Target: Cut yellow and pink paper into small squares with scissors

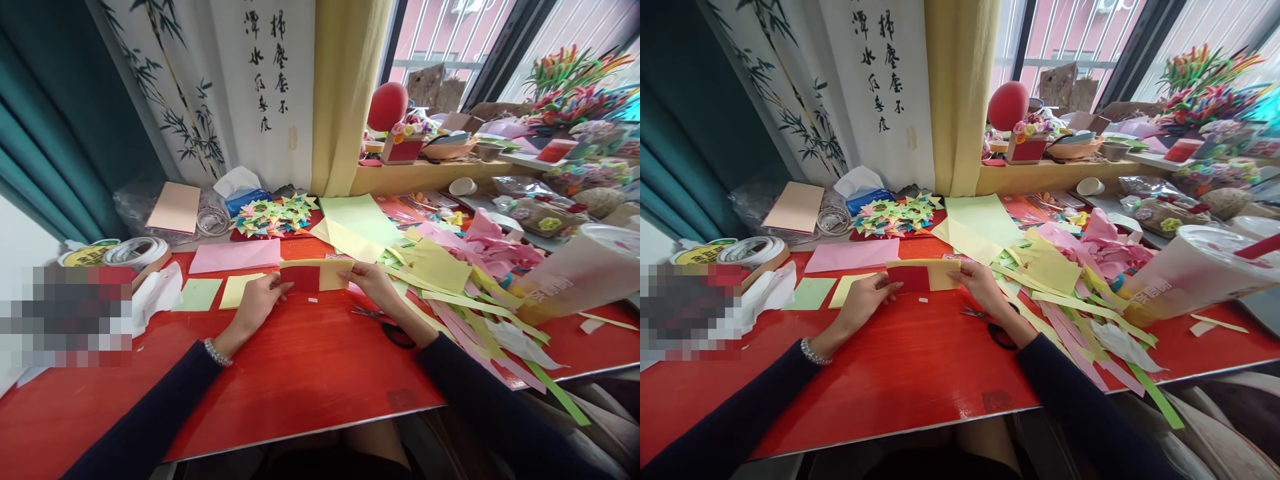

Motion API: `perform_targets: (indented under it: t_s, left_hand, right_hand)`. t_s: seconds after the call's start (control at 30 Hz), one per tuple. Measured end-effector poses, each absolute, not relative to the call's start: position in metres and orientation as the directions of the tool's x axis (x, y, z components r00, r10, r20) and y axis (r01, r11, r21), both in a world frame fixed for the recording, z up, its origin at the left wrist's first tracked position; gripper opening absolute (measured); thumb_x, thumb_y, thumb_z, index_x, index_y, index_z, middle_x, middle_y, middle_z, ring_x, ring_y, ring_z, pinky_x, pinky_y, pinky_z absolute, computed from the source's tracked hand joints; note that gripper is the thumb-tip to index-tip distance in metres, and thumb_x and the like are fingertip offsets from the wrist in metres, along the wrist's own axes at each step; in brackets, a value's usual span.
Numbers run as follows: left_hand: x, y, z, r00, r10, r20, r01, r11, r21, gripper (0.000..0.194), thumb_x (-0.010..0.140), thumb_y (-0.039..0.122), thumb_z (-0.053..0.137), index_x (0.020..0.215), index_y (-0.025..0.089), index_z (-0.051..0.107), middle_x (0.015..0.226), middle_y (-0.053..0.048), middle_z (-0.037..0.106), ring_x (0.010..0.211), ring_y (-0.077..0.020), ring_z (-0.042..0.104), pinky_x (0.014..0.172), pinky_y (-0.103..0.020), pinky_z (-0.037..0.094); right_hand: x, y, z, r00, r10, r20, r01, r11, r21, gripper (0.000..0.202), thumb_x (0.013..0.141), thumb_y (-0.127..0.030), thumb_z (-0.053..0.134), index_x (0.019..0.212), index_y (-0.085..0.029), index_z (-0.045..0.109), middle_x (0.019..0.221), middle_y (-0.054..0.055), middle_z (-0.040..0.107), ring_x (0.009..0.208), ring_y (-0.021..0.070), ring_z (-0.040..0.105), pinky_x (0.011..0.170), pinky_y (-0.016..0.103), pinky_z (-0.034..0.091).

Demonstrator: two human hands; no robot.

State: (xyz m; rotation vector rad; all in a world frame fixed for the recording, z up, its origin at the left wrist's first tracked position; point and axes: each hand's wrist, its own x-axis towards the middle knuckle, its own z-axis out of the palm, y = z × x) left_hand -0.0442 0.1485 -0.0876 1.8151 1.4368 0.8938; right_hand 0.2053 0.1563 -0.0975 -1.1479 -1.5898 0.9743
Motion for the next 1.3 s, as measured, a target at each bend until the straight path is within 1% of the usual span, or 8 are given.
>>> perform_targets:
  t_s: [0.17, 0.27, 0.4, 0.53, 0.73, 0.87, 1.1, 1.3]
  left_hand:
    - [-0.045, 0.148, -0.084, 0.192, 0.973, 0.128, 0.588, -0.218, 0.779, 0.028, 0.078, 0.045, 0.053, 0.069, 0.019, 0.057, 0.060, -0.001, 0.063, 0.058, -0.0161, 0.058, 0.058, -0.028, 0.041]
    - [-0.046, 0.150, -0.086, 0.202, 0.970, 0.137, 0.573, -0.231, 0.786, 0.025, 0.078, 0.043, 0.054, 0.072, 0.019, 0.056, 0.061, -0.001, 0.064, 0.058, -0.0162, 0.059, 0.060, -0.028, 0.042]
    - [-0.047, 0.153, -0.090, 0.224, 0.960, 0.168, 0.612, -0.272, 0.743, 0.026, 0.078, 0.042, 0.055, 0.064, 0.020, 0.052, 0.060, -0.001, 0.063, 0.057, -0.0160, 0.058, 0.058, -0.028, 0.040]
    - [-0.048, 0.154, -0.092, 0.243, 0.956, 0.166, 0.632, -0.286, 0.720, 0.027, 0.078, 0.043, 0.054, 0.064, 0.020, 0.054, 0.062, -0.001, 0.063, 0.060, -0.0166, 0.058, 0.058, -0.028, 0.039]
    - [-0.046, 0.151, -0.085, 0.253, 0.965, 0.072, 0.535, -0.202, 0.821, 0.024, 0.078, 0.042, 0.055, 0.070, 0.019, 0.053, 0.052, 0.002, 0.059, 0.048, -0.0135, 0.052, 0.051, -0.026, 0.038]
    - [-0.045, 0.148, -0.078, 0.306, 0.951, 0.030, 0.529, -0.196, 0.825, 0.024, 0.077, 0.042, 0.056, 0.074, 0.018, 0.054, 0.049, 0.003, 0.057, 0.044, -0.0122, 0.050, 0.048, -0.025, 0.036]
    - [-0.046, 0.149, -0.084, 0.282, 0.957, 0.070, 0.569, -0.225, 0.791, 0.025, 0.078, 0.041, 0.055, 0.066, 0.020, 0.052, 0.055, 0.002, 0.060, 0.051, -0.0135, 0.054, 0.055, -0.026, 0.039]
    - [-0.046, 0.147, -0.088, 0.285, 0.952, 0.110, 0.622, -0.271, 0.735, 0.024, 0.078, 0.040, 0.055, 0.066, 0.020, 0.052, 0.057, 0.001, 0.060, 0.054, -0.0148, 0.055, 0.054, -0.027, 0.039]
  right_hand:
    - [0.204, 0.154, -0.097, -0.249, 0.941, 0.228, 0.076, 0.253, -0.964, 0.034, 0.075, -0.033, 0.060, 0.107, -0.021, 0.063, 0.102, 0.004, 0.067, 0.094, 0.0207, 0.061, 0.084, 0.036, 0.047]
    - [0.204, 0.153, -0.095, -0.240, 0.945, 0.224, 0.101, 0.254, -0.962, 0.031, 0.076, -0.032, 0.059, 0.104, -0.021, 0.064, 0.101, 0.005, 0.067, 0.095, 0.0212, 0.061, 0.085, 0.037, 0.047]
    - [0.204, 0.151, -0.094, -0.206, 0.957, 0.206, 0.148, 0.238, -0.960, 0.027, 0.074, -0.033, 0.061, 0.096, -0.019, 0.066, 0.098, 0.005, 0.067, 0.095, 0.0226, 0.061, 0.084, 0.038, 0.047]
    - [0.202, 0.148, -0.093, -0.230, 0.951, 0.206, 0.110, 0.236, -0.965, 0.030, 0.074, -0.030, 0.062, 0.101, -0.019, 0.063, 0.101, 0.005, 0.066, 0.095, 0.0216, 0.061, 0.083, 0.036, 0.048]
    - [0.203, 0.145, -0.086, -0.262, 0.953, 0.152, 0.035, 0.167, -0.985, 0.036, 0.074, -0.033, 0.061, 0.108, -0.020, 0.061, 0.101, 0.006, 0.067, 0.089, 0.0212, 0.063, 0.078, 0.035, 0.050]
    - [0.206, 0.145, -0.084, -0.251, 0.956, 0.152, 0.015, 0.160, -0.987, 0.039, 0.073, -0.034, 0.062, 0.110, -0.020, 0.060, 0.102, 0.006, 0.067, 0.088, 0.0208, 0.063, 0.074, 0.033, 0.051]
    - [0.207, 0.148, -0.094, -0.265, 0.945, 0.194, 0.070, 0.219, -0.973, 0.031, 0.075, -0.031, 0.061, 0.103, -0.019, 0.061, 0.104, 0.006, 0.065, 0.096, 0.0203, 0.060, 0.085, 0.036, 0.048]
    - [0.206, 0.147, -0.101, -0.317, 0.935, 0.159, 0.020, 0.174, -0.984, 0.043, 0.075, -0.029, 0.063, 0.116, -0.021, 0.051, 0.115, 0.006, 0.061, 0.100, 0.0197, 0.058, 0.086, 0.037, 0.048]
